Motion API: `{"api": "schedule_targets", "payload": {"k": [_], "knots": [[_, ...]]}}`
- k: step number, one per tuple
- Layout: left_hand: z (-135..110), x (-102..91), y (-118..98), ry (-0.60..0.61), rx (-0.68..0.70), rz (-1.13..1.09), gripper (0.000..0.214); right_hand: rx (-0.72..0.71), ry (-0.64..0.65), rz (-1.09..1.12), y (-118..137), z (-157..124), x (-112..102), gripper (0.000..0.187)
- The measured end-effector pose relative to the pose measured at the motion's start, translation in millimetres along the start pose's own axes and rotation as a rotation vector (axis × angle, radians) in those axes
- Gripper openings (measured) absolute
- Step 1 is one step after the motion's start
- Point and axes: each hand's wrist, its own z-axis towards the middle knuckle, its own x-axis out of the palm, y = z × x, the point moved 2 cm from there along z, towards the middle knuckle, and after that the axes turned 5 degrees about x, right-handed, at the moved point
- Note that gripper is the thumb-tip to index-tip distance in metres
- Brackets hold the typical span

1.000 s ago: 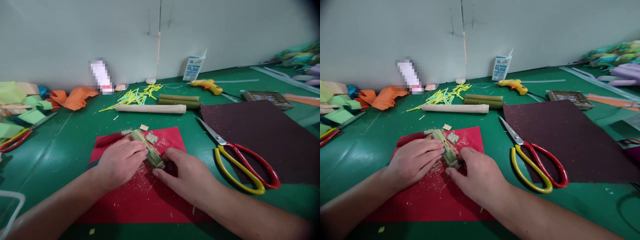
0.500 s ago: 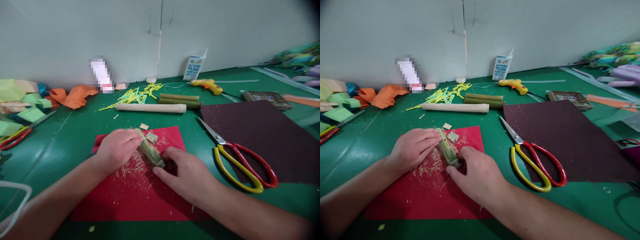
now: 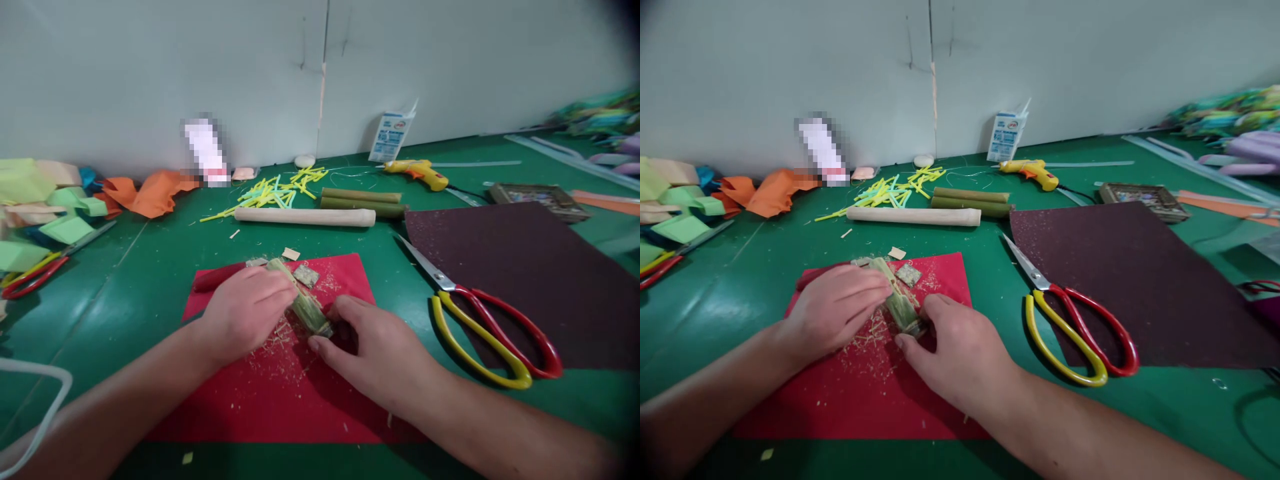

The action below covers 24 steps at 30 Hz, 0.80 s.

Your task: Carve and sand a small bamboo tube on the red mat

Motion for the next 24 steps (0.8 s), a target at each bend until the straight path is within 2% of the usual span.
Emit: {"api": "schedule_targets", "payload": {"k": [3, 8, 13, 18, 22, 24], "knots": [[0, -0.3, -2, 0.022, 0.029, -0.025, 0.025, -0.008, -0.004, 0.002, 0, 1, 1, 0.019], [-2, -1.1, 3, -0.009, -0.030, 0.036, 0.022, 0.014, 0.006, 0.009, 0, 2, 3, 0.020], [-1, -0.1, -8, 0.038, 0.048, -0.048, 0.023, 0.009, 0.014, 0.008, -1, 0, 3, 0.021], [-2, 0.8, -1, -0.020, -0.047, 0.002, 0.019, 0.024, 0.018, 0.005, 0, 2, 1, 0.020], [-3, 3.2, -3, 0.027, -0.002, -0.044, 0.023, 0.022, 0.030, 0.004, 0, 1, 2, 0.019], [-3, 3.3, -2, 0.011, -0.008, -0.029, 0.022, 0.026, 0.031, 0.007, 0, 0, 2, 0.019]]}}
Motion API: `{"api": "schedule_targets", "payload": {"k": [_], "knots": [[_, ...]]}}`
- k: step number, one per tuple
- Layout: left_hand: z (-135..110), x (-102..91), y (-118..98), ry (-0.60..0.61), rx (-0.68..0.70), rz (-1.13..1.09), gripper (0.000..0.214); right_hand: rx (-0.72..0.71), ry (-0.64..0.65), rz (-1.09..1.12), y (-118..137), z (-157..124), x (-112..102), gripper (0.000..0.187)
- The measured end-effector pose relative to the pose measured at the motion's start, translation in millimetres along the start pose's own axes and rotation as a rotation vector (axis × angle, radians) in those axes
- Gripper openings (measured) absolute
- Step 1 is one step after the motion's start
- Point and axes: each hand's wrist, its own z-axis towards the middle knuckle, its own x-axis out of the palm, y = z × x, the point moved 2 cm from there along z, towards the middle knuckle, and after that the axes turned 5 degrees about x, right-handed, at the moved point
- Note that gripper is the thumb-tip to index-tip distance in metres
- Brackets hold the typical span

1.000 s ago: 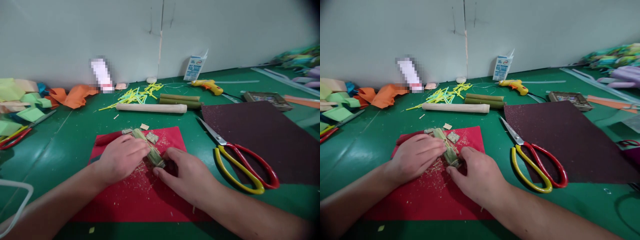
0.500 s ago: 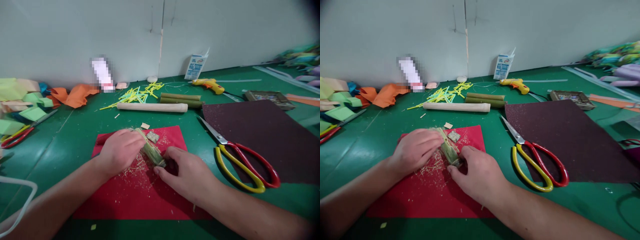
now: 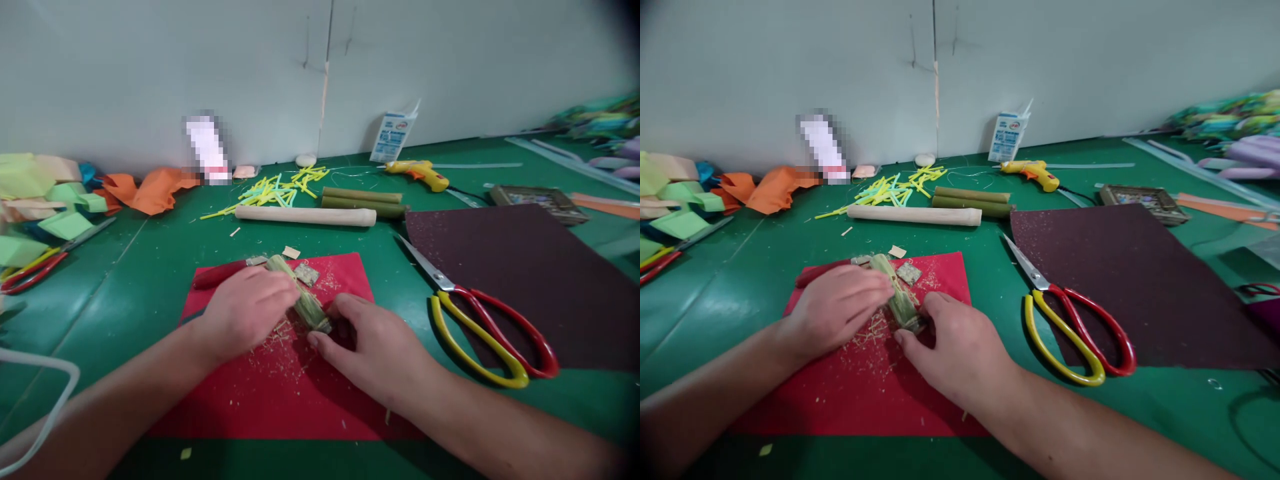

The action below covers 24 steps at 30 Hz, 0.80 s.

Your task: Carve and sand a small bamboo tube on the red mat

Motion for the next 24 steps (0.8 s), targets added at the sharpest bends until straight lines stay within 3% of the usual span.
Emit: {"api": "schedule_targets", "payload": {"k": [3, 7, 11, 15, 19, 24], "knots": [[2, -1.0, 1, -0.045, -0.028, 0.030, 0.022, 0.006, -0.002, -0.001, -1, 0, 0, 0.020], [3, -1.0, -3, -0.018, 0.045, -0.024, 0.025, -0.004, 0.000, -0.002, 0, 2, 0, 0.020], [2, -1.5, -2, -0.044, -0.029, 0.021, 0.022, 0.010, -0.003, 0.000, 0, 2, 0, 0.021], [1, -0.6, -7, -0.022, 0.063, -0.039, 0.025, -0.015, -0.002, 0.004, -1, 0, 1, 0.022], [0, -0.8, -5, -0.046, -0.005, -0.012, 0.022, 0.003, -0.013, -0.012, -2, 1, 1, 0.022], [-1, 0.5, -11, -0.029, 0.084, -0.076, 0.023, -0.012, 0.002, -0.001, -1, 3, 1, 0.022]]}}
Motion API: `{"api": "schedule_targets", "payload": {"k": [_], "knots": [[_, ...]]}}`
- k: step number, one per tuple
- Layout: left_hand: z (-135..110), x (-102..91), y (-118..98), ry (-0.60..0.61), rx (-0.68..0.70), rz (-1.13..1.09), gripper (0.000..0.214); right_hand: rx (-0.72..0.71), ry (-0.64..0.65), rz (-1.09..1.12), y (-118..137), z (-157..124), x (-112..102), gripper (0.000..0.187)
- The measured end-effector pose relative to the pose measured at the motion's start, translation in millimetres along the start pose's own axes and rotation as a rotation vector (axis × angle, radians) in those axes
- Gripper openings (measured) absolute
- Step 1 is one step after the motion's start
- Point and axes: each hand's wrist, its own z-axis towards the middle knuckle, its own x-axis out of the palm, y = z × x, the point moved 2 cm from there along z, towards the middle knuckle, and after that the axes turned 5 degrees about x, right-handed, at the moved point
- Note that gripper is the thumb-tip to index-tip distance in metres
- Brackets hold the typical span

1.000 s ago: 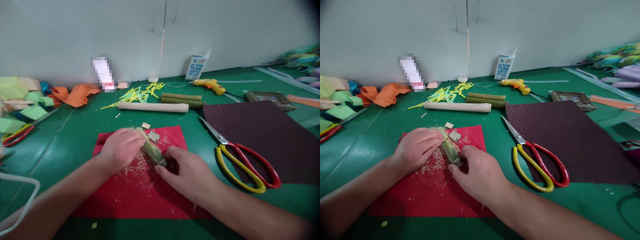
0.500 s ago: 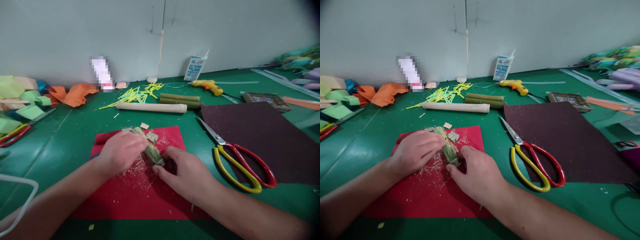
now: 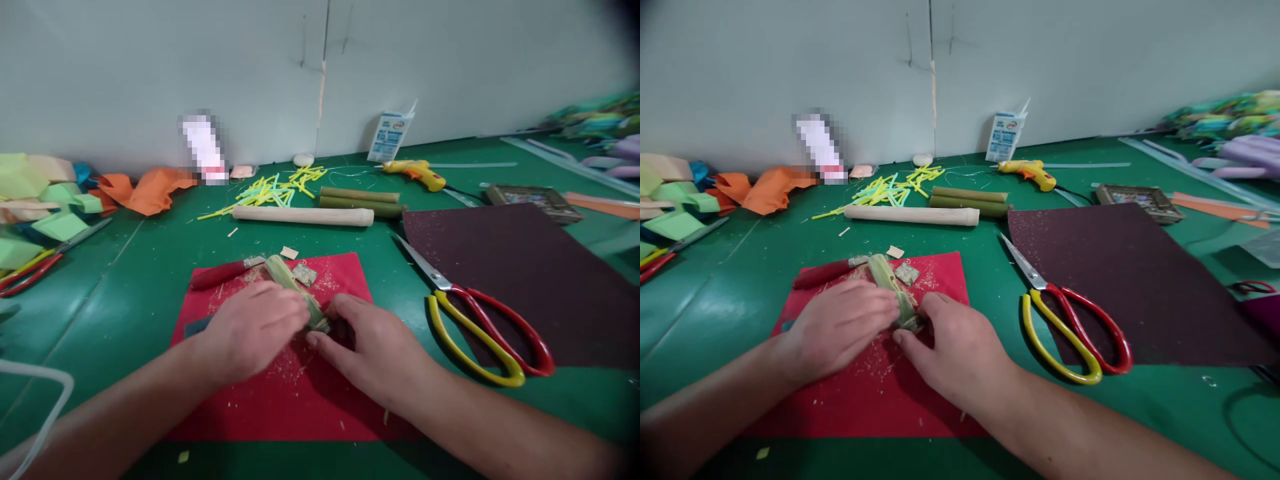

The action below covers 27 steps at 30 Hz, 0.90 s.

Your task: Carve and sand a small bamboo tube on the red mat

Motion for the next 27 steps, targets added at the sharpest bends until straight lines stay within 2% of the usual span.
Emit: {"api": "schedule_targets", "payload": {"k": [3, 7, 10, 14, 17, 27], "knots": [[-1.0, 0.7, -0.9, -0.010, -0.062, 0.028, 0.022, 0.005, -0.015, -0.008, -0.7, -0.3, -0.1, 0.023], [-1.8, 2.5, -4.6, -0.005, -0.017, 0.017, 0.024, -0.009, -0.009, 0.008, -0.7, -1.3, 0.2, 0.022], [-1.3, 3.7, -4.3, -0.004, -0.054, 0.029, 0.024, -0.002, -0.015, -0.008, -0.4, -0.6, -0.1, 0.022], [0.2, 3.8, -4.2, -0.037, -0.015, 0.006, 0.022, -0.010, -0.015, 0.007, 0.1, 0.4, -0.5, 0.022], [0.9, 3.7, -3.1, -0.032, -0.057, 0.027, 0.023, -0.011, -0.021, -0.001, -0.9, -0.1, -0.1, 0.023], [1.1, 4.9, -5.0, -0.050, -0.048, -0.011, 0.023, -0.033, -0.033, 0.001, -0.6, -1.2, 0.2, 0.021]]}}
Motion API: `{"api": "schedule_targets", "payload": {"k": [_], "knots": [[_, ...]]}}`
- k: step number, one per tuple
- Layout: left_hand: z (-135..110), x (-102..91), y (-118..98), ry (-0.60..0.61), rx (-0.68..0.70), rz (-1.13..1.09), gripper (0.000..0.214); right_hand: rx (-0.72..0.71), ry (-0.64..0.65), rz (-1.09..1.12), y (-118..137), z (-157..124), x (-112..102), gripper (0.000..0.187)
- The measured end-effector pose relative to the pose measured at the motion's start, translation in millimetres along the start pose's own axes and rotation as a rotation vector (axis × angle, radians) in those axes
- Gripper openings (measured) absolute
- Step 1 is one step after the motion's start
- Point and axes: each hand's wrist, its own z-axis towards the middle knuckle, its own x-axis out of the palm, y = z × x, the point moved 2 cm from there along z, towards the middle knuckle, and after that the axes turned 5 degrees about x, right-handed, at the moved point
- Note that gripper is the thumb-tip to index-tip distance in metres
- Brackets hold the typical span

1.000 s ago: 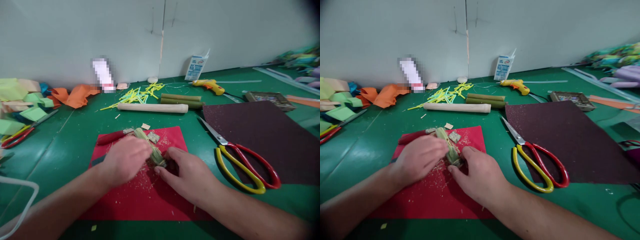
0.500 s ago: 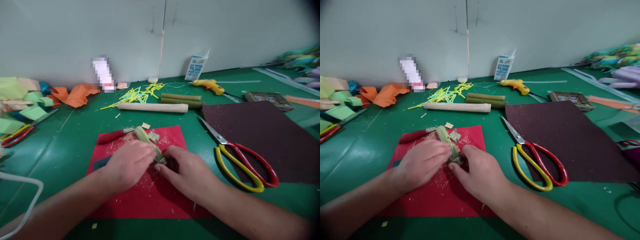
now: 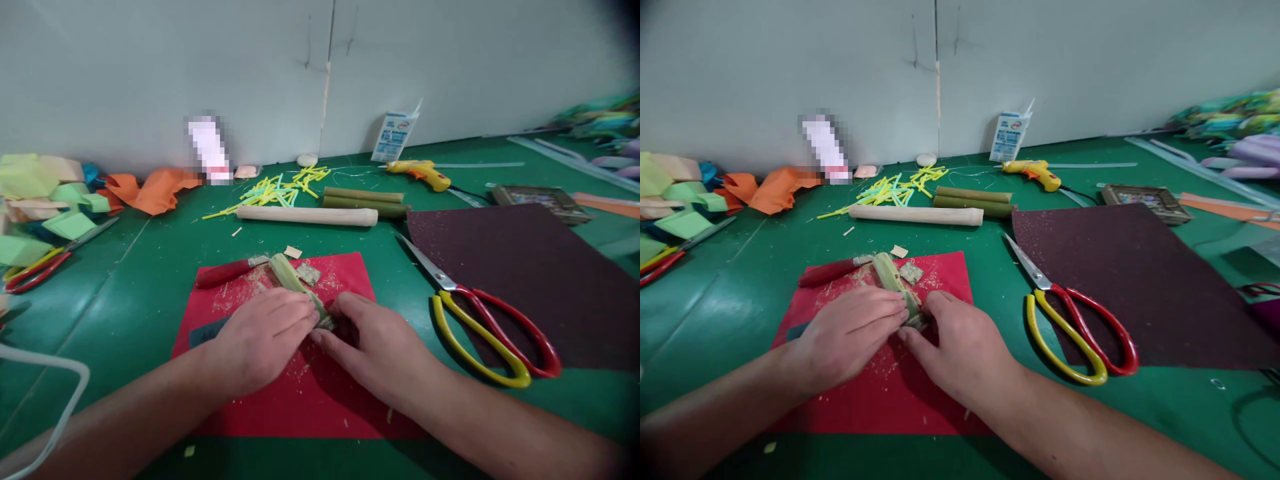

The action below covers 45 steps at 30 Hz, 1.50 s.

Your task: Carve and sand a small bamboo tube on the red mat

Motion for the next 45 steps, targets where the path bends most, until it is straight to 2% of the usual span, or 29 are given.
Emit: {"api": "schedule_targets", "payload": {"k": [5, 19, 27, 32, 38, 41, 45], "knots": [[-0.4, -1.2, 4.0, 0.009, -0.041, 0.014, 0.025, -0.006, -0.013, -0.014, 1.2, -0.3, -1.6, 0.020], [-1.0, -1.7, 2.2, -0.019, -0.005, 0.005, 0.023, 0.003, -0.012, -0.017, 1.9, 0.8, -1.3, 0.021], [-2.6, -3.1, -0.6, 0.008, 0.010, 0.008, 0.023, -0.003, -0.010, -0.019, 1.3, -0.4, -1.0, 0.020], [-4.4, -2.1, 1.5, 0.030, -0.045, 0.045, 0.025, -0.009, -0.011, -0.031, 1.0, 0.3, -0.1, 0.022], [-5.8, 1.4, -1.7, 0.051, -0.044, 0.051, 0.026, -0.026, -0.009, -0.047, 1.5, 0.8, 0.1, 0.022], [-4.8, 0.8, -1.2, 0.032, -0.006, 0.040, 0.025, -0.024, -0.010, -0.048, 2.1, -0.1, -0.3, 0.021], [-2.4, -2.8, 5.8, 0.008, -0.026, 0.072, 0.023, -0.036, -0.020, -0.059, 1.6, -1.6, 0.2, 0.022]]}}
